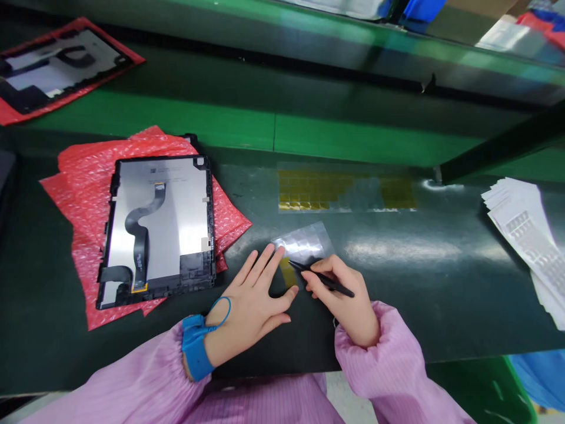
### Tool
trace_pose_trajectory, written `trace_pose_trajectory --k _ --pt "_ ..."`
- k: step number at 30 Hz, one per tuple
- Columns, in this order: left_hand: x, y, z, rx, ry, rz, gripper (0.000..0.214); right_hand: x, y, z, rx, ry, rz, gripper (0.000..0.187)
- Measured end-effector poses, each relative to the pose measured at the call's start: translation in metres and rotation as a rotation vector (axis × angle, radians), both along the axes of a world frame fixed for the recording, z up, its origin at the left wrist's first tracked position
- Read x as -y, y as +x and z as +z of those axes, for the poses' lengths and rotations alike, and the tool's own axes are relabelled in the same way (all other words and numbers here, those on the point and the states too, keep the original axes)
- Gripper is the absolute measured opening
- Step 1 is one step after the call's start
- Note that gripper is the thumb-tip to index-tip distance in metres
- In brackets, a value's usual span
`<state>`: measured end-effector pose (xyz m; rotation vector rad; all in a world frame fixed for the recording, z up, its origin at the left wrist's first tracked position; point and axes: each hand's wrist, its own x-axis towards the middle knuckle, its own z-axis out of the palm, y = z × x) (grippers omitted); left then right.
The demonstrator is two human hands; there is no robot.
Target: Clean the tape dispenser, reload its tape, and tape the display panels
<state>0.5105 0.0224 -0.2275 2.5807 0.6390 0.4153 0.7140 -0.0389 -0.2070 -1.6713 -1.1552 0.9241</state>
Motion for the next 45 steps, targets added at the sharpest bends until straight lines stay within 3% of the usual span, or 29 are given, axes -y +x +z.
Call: trace_pose_trajectory --k 5,10,14,24,29,39,45 --pt "-0.001 -0.001 0.002 -0.027 -0.001 -0.013 0.041 -0.002 -0.001 0.0 -0.006 -0.019 -0.01 0.024" --pt "-0.001 -0.001 0.002 -0.026 -0.008 -0.006 0.042 0.003 -0.001 -0.001 0.057 0.069 -0.052 0.019" --pt "0.0 0.0 0.001 -0.024 -0.005 -0.002 0.043 0.004 -0.001 0.004 0.15 0.095 0.005 0.016" --pt "0.002 0.001 0.0 0.003 -0.021 -0.002 0.04 -0.004 -0.004 0.021 0.093 -0.076 0.074 0.017" --pt "0.003 0.001 -0.001 0.012 -0.019 0.002 0.038 -0.008 -0.004 0.018 0.018 -0.101 0.027 0.02" --pt "0.001 0.002 0.0 0.018 -0.036 0.001 0.038 -0.004 0.002 0.004 -0.312 0.008 -0.037 0.026" --pt "0.011 -0.004 0.006 0.006 -0.084 0.046 0.064 0.001 -0.016 0.008 -0.396 0.138 -0.046 0.021"
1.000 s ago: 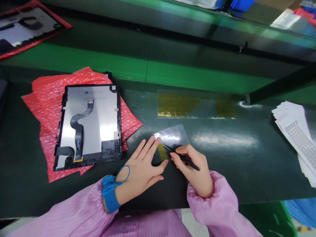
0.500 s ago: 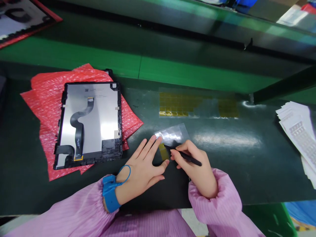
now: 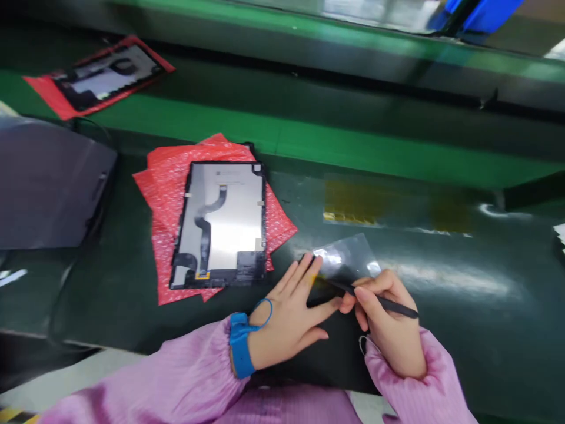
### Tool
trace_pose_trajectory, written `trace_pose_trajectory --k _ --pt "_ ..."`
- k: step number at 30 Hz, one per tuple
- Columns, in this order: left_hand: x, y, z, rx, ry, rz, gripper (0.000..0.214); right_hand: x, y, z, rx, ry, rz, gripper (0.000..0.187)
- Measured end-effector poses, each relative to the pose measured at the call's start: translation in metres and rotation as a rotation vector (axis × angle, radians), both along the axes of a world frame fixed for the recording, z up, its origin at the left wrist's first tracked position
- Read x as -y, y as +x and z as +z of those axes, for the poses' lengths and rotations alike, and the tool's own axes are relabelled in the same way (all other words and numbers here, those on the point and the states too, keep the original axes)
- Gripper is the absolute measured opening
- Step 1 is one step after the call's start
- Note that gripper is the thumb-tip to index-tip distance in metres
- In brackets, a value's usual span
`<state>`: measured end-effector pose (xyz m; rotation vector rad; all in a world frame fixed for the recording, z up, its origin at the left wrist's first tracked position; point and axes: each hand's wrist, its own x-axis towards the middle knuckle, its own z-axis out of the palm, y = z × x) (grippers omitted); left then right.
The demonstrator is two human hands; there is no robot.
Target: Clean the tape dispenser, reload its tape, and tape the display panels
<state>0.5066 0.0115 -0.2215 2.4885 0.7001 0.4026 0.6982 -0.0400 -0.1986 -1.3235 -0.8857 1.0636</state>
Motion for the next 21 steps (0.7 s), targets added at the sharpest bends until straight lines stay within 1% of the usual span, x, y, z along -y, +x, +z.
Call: trace_pose_trajectory --k 1,2,4,6,8,9,11,12,14,16,19,21 --pt "0.003 -0.005 0.003 -0.002 -0.011 0.004 0.066 0.0 -0.007 0.001 -0.002 0.017 -0.004 0.021" --pt "0.006 -0.012 0.006 0.006 -0.015 0.004 0.063 -0.001 -0.014 0.002 -0.005 0.032 -0.008 0.021" --pt "0.01 -0.033 0.014 0.072 -0.004 -0.001 0.044 -0.001 -0.031 0.003 -0.008 0.051 -0.022 0.021" --pt "0.01 -0.062 0.025 0.19 0.032 0.004 0.024 -0.002 -0.049 0.004 -0.006 0.055 -0.029 0.02" --pt "0.003 -0.097 0.036 0.284 0.08 0.041 0.019 -0.003 -0.068 0.005 -0.005 0.062 -0.033 0.019" --pt "-0.004 -0.115 0.04 0.297 0.102 0.07 0.016 -0.003 -0.079 0.005 -0.003 0.065 -0.031 0.018" --pt "-0.019 -0.151 0.047 0.269 0.135 0.128 0.01 -0.004 -0.1 0.005 0.006 0.068 -0.023 0.016" --pt "-0.028 -0.166 0.048 0.239 0.141 0.143 0.011 -0.005 -0.111 0.004 0.014 0.065 -0.012 0.016" --pt "-0.046 -0.192 0.047 0.169 0.138 0.117 0.015 -0.007 -0.131 0.004 0.039 0.053 0.013 0.017" --pt "-0.061 -0.208 0.042 0.11 0.128 0.028 0.019 -0.01 -0.149 0.004 0.07 0.043 0.031 0.018" --pt "-0.078 -0.216 0.031 0.086 0.124 -0.088 0.022 -0.014 -0.167 0.006 0.122 0.039 0.041 0.018" --pt "-0.083 -0.216 0.024 0.11 0.12 -0.115 0.02 -0.016 -0.173 0.008 0.149 0.027 0.04 0.018"
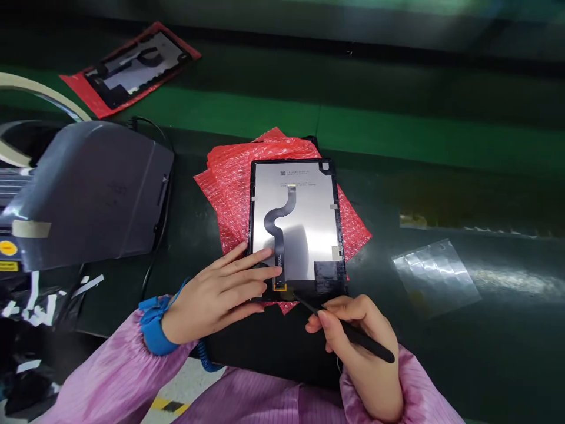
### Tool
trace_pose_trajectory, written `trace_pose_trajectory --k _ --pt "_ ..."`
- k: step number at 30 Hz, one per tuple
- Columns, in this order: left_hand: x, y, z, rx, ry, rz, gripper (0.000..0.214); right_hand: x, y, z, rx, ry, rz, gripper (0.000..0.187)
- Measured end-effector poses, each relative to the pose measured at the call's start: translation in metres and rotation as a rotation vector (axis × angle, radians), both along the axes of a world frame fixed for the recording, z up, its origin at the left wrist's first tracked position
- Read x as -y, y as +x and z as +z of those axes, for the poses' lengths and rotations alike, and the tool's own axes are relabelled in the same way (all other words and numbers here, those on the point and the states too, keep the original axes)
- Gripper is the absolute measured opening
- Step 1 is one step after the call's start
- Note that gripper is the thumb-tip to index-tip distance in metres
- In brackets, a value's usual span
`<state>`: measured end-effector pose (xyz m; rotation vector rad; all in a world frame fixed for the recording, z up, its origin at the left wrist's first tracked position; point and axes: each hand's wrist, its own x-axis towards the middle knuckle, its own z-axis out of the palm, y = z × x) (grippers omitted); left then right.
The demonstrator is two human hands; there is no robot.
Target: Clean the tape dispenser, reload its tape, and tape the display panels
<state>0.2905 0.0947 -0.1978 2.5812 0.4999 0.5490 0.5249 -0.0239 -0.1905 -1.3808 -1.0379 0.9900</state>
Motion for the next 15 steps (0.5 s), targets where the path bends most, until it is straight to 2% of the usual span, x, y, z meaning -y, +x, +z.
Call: trace_pose_trajectory --k 4,15 --pt "0.0 0.002 -0.009 0.042 -0.013 0.014 0.009 -0.004 -0.007 0.002 0.026 -0.043 -0.017 0.017" --pt "0.003 0.002 -0.013 0.087 -0.058 0.025 0.015 -0.009 -0.013 0.0 0.063 -0.062 -0.017 0.017"
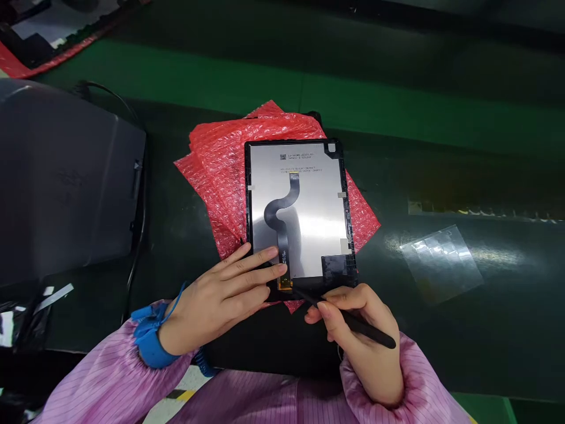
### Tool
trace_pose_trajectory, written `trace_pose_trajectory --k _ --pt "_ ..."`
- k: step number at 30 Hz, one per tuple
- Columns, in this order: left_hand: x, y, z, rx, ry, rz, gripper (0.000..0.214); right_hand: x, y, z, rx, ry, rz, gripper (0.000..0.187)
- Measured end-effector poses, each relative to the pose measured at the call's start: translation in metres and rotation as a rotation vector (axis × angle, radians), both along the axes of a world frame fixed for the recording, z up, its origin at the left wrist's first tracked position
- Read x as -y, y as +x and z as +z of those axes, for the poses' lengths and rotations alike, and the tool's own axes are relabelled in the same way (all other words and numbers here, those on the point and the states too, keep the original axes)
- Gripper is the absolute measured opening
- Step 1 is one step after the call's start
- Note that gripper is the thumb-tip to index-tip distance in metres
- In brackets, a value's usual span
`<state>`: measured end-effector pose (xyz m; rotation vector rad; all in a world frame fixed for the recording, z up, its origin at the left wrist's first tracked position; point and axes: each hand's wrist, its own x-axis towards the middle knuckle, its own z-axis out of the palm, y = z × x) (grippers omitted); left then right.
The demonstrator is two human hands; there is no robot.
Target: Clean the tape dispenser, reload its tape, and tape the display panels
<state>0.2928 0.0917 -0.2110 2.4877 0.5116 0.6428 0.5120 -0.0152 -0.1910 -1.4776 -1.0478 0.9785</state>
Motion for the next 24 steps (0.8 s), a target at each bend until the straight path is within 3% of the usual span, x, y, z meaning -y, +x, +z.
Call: trace_pose_trajectory --k 8,24 --pt "-0.0012 -0.0003 0.0005 -0.006 -0.026 -0.015 0.019 0.0003 0.0009 -0.0008 -0.006 -0.025 0.003 0.016" --pt "-0.0021 -0.0007 0.0016 -0.101 0.078 -0.026 0.025 0.0018 0.0023 -0.001 0.068 -0.052 0.02 0.015"
